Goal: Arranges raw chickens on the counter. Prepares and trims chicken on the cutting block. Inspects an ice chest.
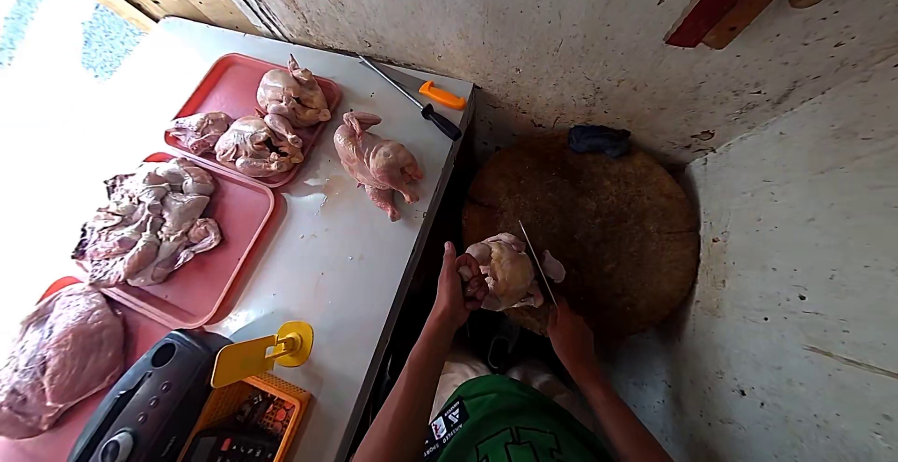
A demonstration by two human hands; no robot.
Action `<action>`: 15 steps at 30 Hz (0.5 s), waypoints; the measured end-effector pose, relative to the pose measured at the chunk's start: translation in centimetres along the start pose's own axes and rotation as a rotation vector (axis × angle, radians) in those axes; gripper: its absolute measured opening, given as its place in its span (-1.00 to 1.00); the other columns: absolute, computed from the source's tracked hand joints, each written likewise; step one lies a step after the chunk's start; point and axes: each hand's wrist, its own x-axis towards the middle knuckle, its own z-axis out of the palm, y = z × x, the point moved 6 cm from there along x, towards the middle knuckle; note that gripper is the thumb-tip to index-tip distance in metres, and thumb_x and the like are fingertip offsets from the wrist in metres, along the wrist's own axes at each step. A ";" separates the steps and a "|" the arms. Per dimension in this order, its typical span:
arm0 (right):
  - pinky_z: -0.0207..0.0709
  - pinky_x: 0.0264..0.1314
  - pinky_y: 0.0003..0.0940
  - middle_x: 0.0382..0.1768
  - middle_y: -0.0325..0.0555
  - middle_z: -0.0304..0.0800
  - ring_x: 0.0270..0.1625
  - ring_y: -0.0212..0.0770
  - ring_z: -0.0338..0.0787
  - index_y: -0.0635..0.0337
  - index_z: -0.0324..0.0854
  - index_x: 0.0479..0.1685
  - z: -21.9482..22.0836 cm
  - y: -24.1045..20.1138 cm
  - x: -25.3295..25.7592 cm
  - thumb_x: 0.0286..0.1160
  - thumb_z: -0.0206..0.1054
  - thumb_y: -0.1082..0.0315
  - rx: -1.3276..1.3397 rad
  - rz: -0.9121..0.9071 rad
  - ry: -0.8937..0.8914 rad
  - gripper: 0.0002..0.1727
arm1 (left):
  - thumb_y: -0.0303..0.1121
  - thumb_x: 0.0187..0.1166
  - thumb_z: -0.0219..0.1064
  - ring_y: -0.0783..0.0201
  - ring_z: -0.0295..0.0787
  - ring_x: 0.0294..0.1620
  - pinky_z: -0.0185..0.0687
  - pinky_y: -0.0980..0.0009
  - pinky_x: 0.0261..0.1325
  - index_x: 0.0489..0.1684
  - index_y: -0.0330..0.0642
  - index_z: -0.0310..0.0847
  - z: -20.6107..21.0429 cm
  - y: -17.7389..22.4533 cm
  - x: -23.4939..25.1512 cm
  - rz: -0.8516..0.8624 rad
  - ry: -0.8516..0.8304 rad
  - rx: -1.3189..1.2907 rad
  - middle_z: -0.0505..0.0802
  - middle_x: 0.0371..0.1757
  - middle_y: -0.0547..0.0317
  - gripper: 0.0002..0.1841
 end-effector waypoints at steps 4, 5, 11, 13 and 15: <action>0.68 0.11 0.20 -0.01 0.20 0.87 0.08 0.24 0.88 0.02 0.34 0.72 -0.2 0.3 0.1 0.87 -0.04 0.16 0.013 -0.015 0.017 -0.50 | -0.07 0.91 -0.23 0.43 0.38 -0.85 0.25 0.58 -0.80 -0.50 -0.07 0.39 0.6 0.0 -0.1 0.001 0.014 0.130 0.49 -0.77 0.30 -0.50; 0.68 0.12 0.21 0.00 0.22 0.87 0.09 0.25 0.88 0.04 0.34 0.72 -0.1 0.3 0.2 0.88 -0.04 0.16 0.018 -0.018 0.018 -0.50 | -0.16 0.89 -0.11 0.44 0.38 -0.84 0.25 0.58 -0.81 -0.45 -0.09 0.42 0.8 0.2 -0.1 0.016 0.014 0.150 0.49 -0.76 0.31 -0.59; 0.65 0.09 0.33 -0.05 0.36 0.84 0.06 0.38 0.86 0.19 0.43 0.61 -0.2 0.4 0.2 0.87 0.02 0.22 0.050 -0.067 0.090 -0.55 | -0.27 0.85 0.08 0.46 0.33 -0.84 0.19 0.60 -0.80 -0.34 -0.12 0.44 1.4 0.4 -0.3 0.050 0.001 0.165 0.44 -0.75 0.32 -0.74; 0.63 0.09 0.36 -0.06 0.39 0.84 0.06 0.41 0.85 0.22 0.45 0.57 -0.1 0.3 0.1 0.87 0.02 0.23 0.055 -0.084 0.102 -0.56 | -0.28 0.84 0.09 0.46 0.34 -0.84 0.17 0.60 -0.81 -0.33 -0.13 0.45 1.3 0.4 -0.3 0.059 0.003 0.165 0.45 -0.75 0.31 -0.75; 0.61 0.12 0.38 -0.04 0.42 0.83 0.08 0.44 0.84 0.26 0.45 0.57 -0.2 0.4 0.1 0.87 0.01 0.24 0.064 -0.099 0.108 -0.55 | -0.28 0.83 0.11 0.45 0.33 -0.84 0.15 0.60 -0.82 -0.33 -0.13 0.44 1.4 0.3 -0.3 0.070 0.001 0.167 0.45 -0.75 0.30 -0.75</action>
